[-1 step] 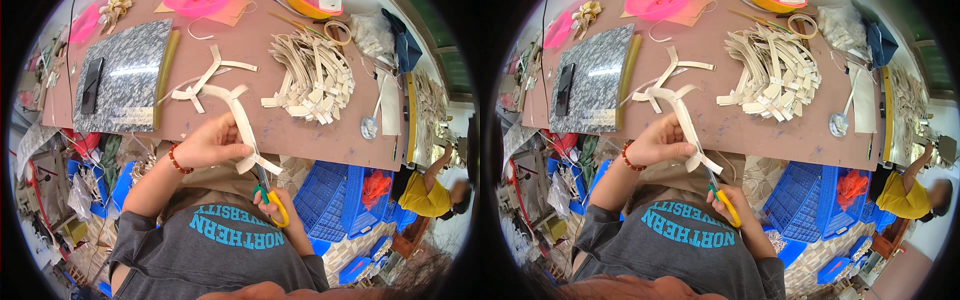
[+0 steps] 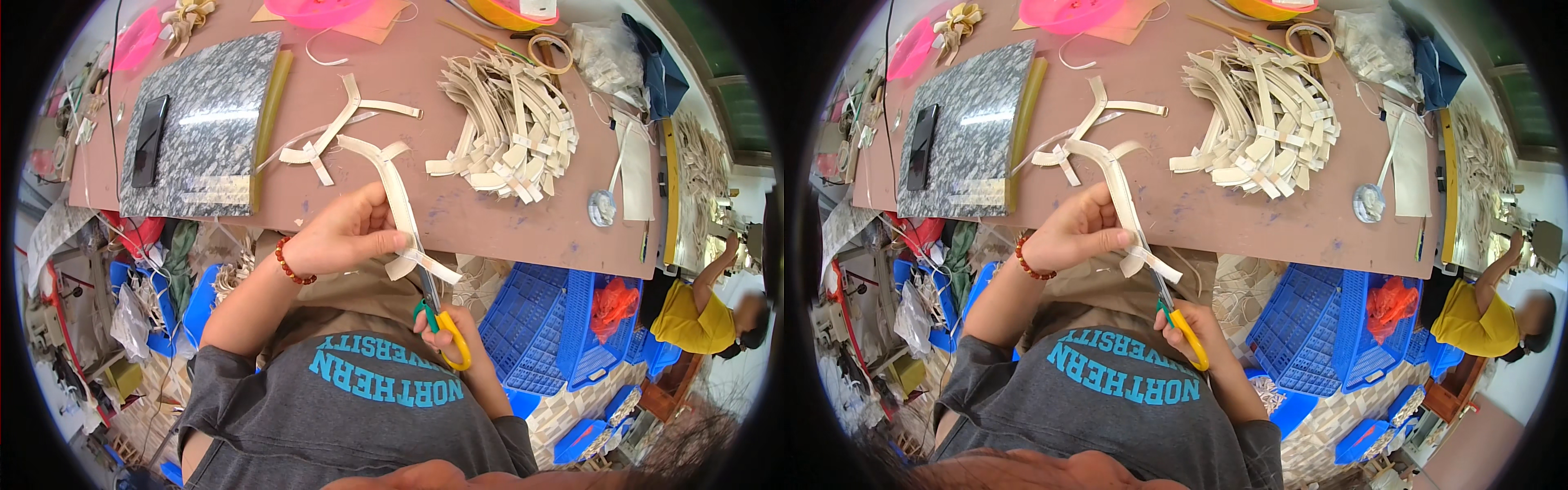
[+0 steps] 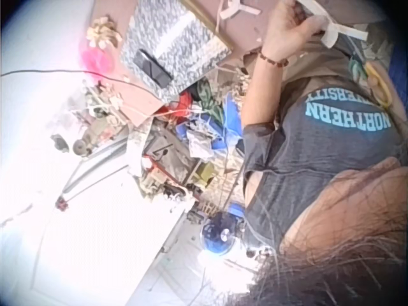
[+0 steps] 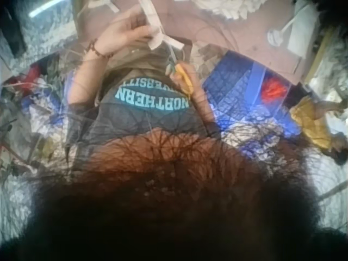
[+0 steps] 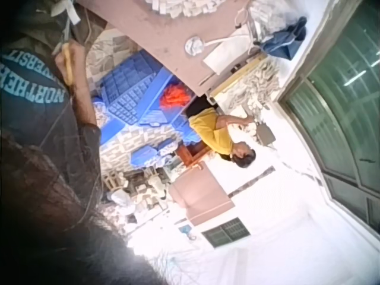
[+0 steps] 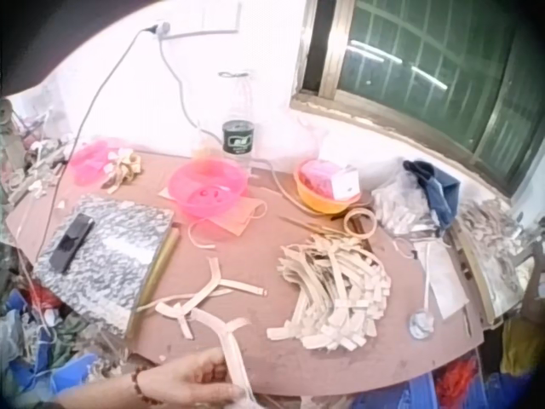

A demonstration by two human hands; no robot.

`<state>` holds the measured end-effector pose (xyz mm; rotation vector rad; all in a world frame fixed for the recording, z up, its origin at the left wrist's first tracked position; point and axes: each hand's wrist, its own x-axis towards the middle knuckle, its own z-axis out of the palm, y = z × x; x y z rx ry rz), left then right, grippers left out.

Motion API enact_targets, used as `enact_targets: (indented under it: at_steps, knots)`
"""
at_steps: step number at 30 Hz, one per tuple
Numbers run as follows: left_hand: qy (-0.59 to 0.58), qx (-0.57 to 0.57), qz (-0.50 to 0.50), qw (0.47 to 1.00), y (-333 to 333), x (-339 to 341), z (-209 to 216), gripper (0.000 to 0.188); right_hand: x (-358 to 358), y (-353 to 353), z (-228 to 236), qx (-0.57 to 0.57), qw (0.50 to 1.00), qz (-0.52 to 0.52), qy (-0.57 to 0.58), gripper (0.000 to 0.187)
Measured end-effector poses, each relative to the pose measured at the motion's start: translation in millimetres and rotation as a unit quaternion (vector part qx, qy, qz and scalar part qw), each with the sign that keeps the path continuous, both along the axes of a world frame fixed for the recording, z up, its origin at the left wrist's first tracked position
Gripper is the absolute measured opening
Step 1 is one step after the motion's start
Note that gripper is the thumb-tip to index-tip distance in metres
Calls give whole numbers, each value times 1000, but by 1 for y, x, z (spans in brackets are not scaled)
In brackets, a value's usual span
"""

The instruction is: The person sits at a workbench and repeatedly picks up beige fabric straps, folds them, and cuts them into smaller pieces using yellow-handled scissors. The cut pieces are placed into a blue basket on the table. The workspace is cluttered with piles of straps and other materials.

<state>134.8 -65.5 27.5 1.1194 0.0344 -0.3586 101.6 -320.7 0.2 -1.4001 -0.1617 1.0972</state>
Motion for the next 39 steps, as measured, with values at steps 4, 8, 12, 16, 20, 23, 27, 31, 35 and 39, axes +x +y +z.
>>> enact_targets:
  at_steps: [4,8,12,16,20,23,27,31,35,39]
  knots:
    - [24,3,37,999,-2,-2,-8,23,-3,7,-4,-26,999,-7,-30,61]
    - [21,-3,29,999,-8,-6,-13,19,-6,12,-15,70,997,-20,-35,71]
    - [18,1,26,1000,-11,-9,-11,19,-2,19,-10,69,996,-18,-51,79]
    - [26,5,26,999,-11,-8,-7,20,-3,20,-11,66,996,-22,-55,81]
    - [22,3,29,999,-11,-7,-7,20,-2,20,-9,72,996,-18,-48,79]
    - [25,6,29,999,-10,-8,-7,20,-3,19,-11,66,997,-20,-40,76]
    - [23,3,27,999,-8,-8,-7,20,-5,16,-13,50,998,-34,-16,67]
    - [19,14,23,999,-7,-8,-8,23,-8,13,-17,14,998,-41,-35,49]
    - [25,5,30,999,-8,-8,-10,23,-9,14,-16,7,998,-55,-15,41]
    - [21,-33,83,996,-11,-4,-12,24,-10,22,-12,14,996,-88,-19,59]
